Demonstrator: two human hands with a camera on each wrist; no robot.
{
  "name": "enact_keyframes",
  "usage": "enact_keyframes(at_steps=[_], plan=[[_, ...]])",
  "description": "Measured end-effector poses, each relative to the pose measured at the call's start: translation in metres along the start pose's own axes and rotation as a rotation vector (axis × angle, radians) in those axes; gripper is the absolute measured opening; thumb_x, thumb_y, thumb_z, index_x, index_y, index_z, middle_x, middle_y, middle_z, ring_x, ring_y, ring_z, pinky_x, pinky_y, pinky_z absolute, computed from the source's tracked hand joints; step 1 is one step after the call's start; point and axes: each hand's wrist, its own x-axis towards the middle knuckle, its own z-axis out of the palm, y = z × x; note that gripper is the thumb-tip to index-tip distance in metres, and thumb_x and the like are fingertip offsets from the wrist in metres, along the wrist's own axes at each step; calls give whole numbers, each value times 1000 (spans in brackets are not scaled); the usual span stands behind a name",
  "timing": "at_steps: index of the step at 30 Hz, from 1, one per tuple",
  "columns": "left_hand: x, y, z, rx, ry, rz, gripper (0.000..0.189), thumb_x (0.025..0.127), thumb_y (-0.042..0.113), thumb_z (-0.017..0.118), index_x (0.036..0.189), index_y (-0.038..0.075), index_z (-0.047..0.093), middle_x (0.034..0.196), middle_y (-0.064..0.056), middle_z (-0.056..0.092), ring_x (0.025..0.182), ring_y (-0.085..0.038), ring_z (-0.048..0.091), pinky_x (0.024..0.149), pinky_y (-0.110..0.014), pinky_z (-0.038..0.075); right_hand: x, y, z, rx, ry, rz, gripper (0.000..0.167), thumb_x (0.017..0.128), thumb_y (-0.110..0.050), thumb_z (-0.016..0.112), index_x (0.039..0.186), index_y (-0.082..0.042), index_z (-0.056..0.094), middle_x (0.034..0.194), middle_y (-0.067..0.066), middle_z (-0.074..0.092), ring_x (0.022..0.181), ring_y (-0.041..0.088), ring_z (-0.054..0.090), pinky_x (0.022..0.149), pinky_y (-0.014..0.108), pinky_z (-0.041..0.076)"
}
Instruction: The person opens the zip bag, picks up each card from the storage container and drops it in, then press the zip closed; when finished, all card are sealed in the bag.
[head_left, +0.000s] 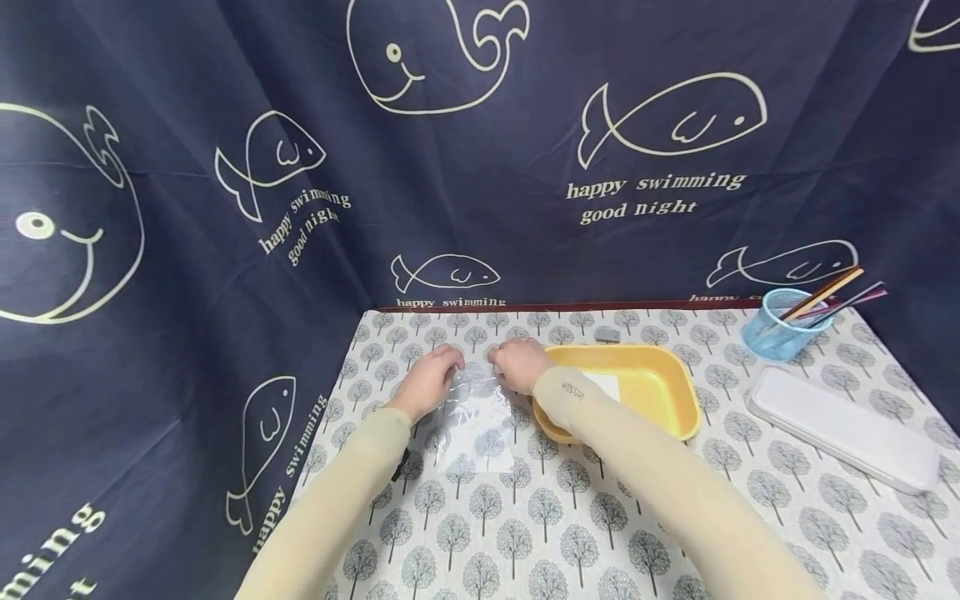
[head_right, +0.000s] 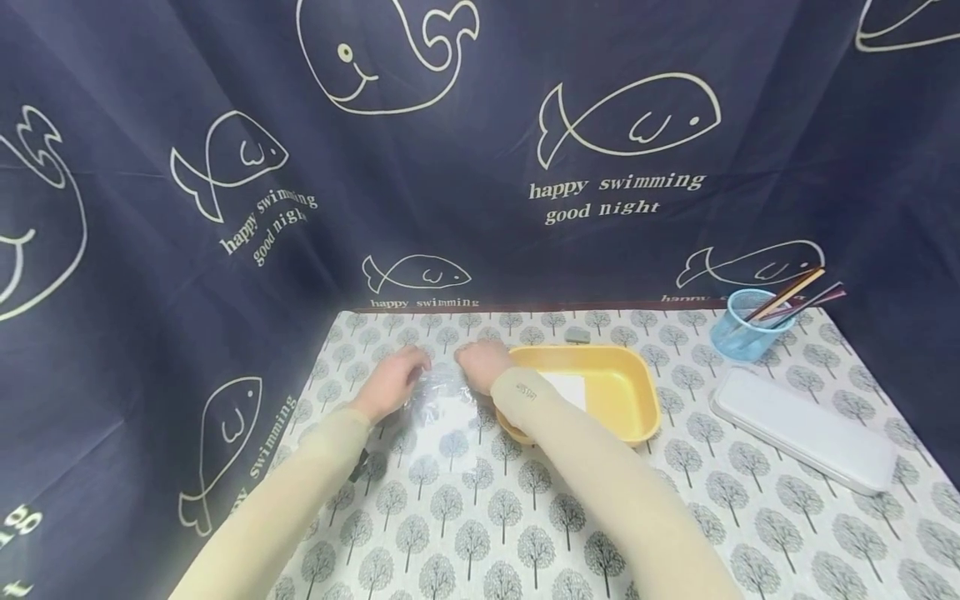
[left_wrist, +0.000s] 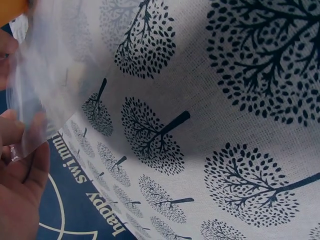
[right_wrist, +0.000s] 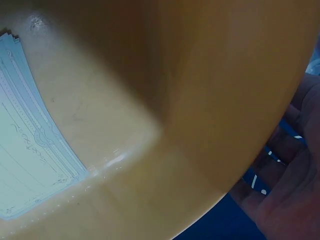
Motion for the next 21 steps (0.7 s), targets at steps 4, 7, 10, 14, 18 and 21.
enact_keyframes(at_steps=[4, 7, 10, 14, 18, 21], plan=[[-1, 0, 0, -19, 13, 12, 24, 92, -11, 65, 102, 11, 67, 107, -2, 67, 101, -23, 67, 97, -38, 54, 0, 3, 0, 29, 3, -11, 8, 94, -14, 77, 102, -14, 76, 93, -1, 75, 87, 19, 70, 86, 39, 58], [-3, -1, -1, -44, 17, 17, 21, 93, -9, 67, 104, 9, 70, 109, -3, 69, 104, -23, 68, 99, -37, 53, -1, 4, -1, 37, 9, -17, 3, 95, -12, 76, 95, -15, 75, 88, -1, 74, 82, 19, 70, 81, 37, 59], [-6, -2, -2, -60, 26, 22, 16, 95, -5, 68, 105, 7, 71, 110, -4, 70, 106, -23, 68, 100, -37, 53, -3, 6, -4, 46, 26, -27, 2, 94, -13, 76, 96, -14, 76, 89, 1, 75, 83, 21, 70, 79, 40, 60], [-11, -1, -6, -67, 30, 8, 10, 98, 1, 69, 105, 8, 73, 109, -2, 70, 104, -21, 67, 100, -37, 53, -9, 8, -13, 91, 38, -32, 4, 94, -12, 76, 91, -14, 75, 88, -1, 73, 82, 19, 68, 77, 39, 59], [-14, 4, -12, -57, 34, 10, 6, 100, 6, 69, 103, 11, 72, 108, 0, 70, 101, -19, 67, 98, -37, 53, -19, 10, -27, 156, 39, -43, 13, 94, -11, 77, 83, -15, 71, 82, -4, 69, 77, 16, 64, 75, 36, 57], [-16, 10, -18, -29, 70, 46, 5, 99, 8, 70, 100, 12, 71, 106, 1, 69, 101, -19, 66, 99, -38, 52, -28, 11, -37, 207, 44, -54, 13, 93, -11, 78, 82, -14, 72, 80, -4, 69, 74, 14, 62, 74, 34, 56]])
